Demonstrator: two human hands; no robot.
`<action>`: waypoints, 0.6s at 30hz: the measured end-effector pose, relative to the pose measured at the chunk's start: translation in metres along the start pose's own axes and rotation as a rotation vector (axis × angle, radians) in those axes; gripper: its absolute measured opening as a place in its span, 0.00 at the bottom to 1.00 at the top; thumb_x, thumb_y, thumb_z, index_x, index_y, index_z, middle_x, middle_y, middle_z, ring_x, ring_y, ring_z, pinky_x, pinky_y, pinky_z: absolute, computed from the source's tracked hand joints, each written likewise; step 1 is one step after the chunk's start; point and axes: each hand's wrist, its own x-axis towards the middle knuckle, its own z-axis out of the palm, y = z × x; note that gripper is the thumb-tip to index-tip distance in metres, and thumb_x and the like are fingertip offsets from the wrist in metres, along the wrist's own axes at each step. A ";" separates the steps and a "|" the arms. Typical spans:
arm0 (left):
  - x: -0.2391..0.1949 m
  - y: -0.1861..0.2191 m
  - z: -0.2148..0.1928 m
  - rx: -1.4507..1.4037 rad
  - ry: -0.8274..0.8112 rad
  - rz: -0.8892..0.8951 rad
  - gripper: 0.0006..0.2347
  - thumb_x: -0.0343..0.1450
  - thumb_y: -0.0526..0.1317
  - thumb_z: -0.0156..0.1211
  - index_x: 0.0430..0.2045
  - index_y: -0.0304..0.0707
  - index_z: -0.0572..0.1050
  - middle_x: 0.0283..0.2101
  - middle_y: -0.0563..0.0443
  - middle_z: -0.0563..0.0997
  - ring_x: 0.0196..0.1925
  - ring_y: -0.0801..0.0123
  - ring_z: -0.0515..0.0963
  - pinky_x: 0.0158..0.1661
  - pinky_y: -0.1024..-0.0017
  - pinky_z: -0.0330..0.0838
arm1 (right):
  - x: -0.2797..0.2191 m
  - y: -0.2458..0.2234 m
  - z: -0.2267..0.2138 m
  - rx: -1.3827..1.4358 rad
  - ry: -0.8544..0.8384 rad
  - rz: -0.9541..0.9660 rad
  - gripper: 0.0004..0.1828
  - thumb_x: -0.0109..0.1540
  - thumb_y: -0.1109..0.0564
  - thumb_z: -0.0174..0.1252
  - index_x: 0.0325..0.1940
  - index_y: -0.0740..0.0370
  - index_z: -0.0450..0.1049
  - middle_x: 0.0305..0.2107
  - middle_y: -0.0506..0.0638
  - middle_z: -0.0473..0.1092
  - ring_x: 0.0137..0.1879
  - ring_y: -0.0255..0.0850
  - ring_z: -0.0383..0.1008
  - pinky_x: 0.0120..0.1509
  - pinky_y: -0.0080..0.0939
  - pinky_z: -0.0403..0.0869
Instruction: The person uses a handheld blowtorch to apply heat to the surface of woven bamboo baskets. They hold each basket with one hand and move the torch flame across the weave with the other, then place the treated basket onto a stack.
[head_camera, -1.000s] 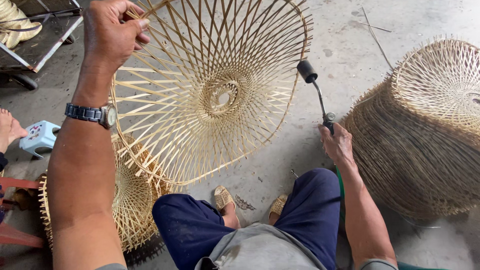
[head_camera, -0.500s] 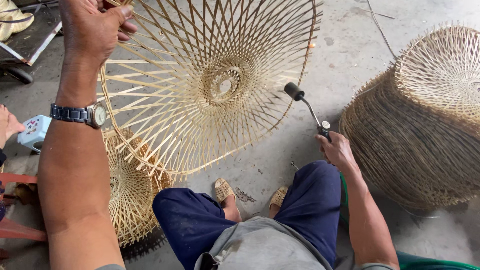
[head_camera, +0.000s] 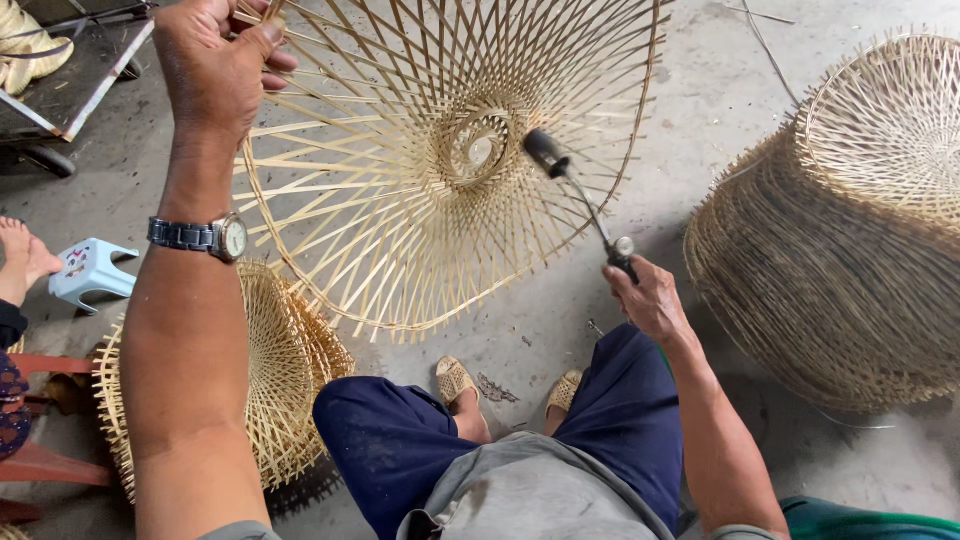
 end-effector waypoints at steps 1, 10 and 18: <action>0.000 0.000 0.000 0.020 0.004 0.033 0.04 0.79 0.25 0.58 0.45 0.24 0.78 0.39 0.41 0.83 0.36 0.65 0.87 0.28 0.77 0.81 | -0.003 -0.002 0.003 -0.023 -0.013 0.005 0.19 0.66 0.46 0.58 0.34 0.66 0.73 0.18 0.50 0.70 0.23 0.35 0.70 0.27 0.42 0.70; 0.001 -0.007 0.016 -0.026 0.047 -0.042 0.03 0.81 0.27 0.61 0.46 0.27 0.79 0.39 0.43 0.85 0.37 0.67 0.89 0.29 0.78 0.83 | -0.004 -0.019 0.015 -0.142 -0.029 -0.062 0.21 0.65 0.43 0.59 0.39 0.66 0.73 0.18 0.54 0.70 0.24 0.40 0.69 0.31 0.47 0.70; 0.001 -0.017 0.002 -0.097 0.059 -0.072 0.02 0.83 0.28 0.62 0.45 0.27 0.80 0.39 0.44 0.85 0.39 0.65 0.90 0.32 0.76 0.84 | -0.013 0.006 0.019 -0.161 -0.006 -0.057 0.22 0.66 0.44 0.59 0.34 0.68 0.71 0.17 0.55 0.69 0.23 0.40 0.66 0.31 0.47 0.68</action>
